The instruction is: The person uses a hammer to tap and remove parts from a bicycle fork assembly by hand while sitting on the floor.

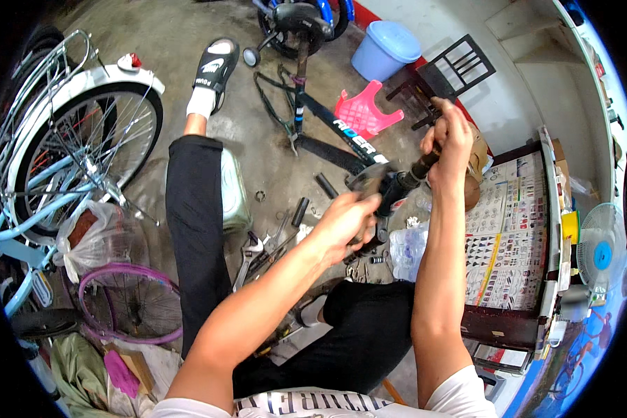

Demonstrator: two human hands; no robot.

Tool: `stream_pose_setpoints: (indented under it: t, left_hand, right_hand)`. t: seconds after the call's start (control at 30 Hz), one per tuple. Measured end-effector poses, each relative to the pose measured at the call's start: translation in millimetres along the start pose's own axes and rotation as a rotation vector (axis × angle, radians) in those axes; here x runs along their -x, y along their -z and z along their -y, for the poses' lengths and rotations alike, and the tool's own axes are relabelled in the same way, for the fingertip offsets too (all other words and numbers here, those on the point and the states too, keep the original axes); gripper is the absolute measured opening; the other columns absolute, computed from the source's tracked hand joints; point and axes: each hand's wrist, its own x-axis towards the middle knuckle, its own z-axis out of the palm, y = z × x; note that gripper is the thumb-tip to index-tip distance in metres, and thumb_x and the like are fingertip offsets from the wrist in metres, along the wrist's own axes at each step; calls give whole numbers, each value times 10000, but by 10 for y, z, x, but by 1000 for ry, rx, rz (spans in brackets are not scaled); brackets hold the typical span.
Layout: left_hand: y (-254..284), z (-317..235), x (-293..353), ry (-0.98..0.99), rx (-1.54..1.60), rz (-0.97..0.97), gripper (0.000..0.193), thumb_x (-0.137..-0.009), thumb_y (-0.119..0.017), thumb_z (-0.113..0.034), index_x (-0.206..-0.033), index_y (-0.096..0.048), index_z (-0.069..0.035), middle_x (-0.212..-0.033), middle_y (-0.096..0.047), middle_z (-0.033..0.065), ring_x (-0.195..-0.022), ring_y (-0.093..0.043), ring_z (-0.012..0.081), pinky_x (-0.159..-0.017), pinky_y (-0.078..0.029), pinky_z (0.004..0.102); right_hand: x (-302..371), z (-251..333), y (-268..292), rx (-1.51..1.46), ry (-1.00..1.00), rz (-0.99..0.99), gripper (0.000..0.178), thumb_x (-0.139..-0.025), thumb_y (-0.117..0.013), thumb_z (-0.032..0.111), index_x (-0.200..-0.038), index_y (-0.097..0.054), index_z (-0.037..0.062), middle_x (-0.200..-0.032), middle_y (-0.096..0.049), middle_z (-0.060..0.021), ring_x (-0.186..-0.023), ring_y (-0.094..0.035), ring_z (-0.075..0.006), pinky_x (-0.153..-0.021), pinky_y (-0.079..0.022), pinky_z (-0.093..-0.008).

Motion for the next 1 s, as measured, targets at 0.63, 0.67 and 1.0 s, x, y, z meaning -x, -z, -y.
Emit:
stream_pose_setpoints:
  t: [0.63,0.67,1.0]
  left_hand:
    - [294,574,-148,81,104,-211,201,-1031,-578,-300,-1023,-541,-103,-797,-567,17,-572,-532,122,-440,-358,311]
    - [282,539,-179,92,120,-244,192,-1029,-574,-294,-1020,-541,-105,-799,-568,18,-577,-533,125,-445,-361,315]
    - [-65,120,-127,25,60,-47,242,-1005,-623,-321,-1011,-554,-89,-780,-549,11,-562,-518,101,-414,-325,281]
  right_hand:
    - [-46,-109,62,10,-53,-137,264,-982,-669,255,-1034,-663,-4,-569,-377,44,-382,-343,-84,-383,-277,-268]
    - [-38,-102,61,23,-66,-121,267,-990,-652,253,-1060,-664,-4,-567,-358,45,-386,-331,-86,-391,-275,-271]
    - [58,17,52,74,-82,-63,305,-1004,-605,260,-1117,-663,-18,-565,-326,52,-387,-337,-87,-393,-269,-272]
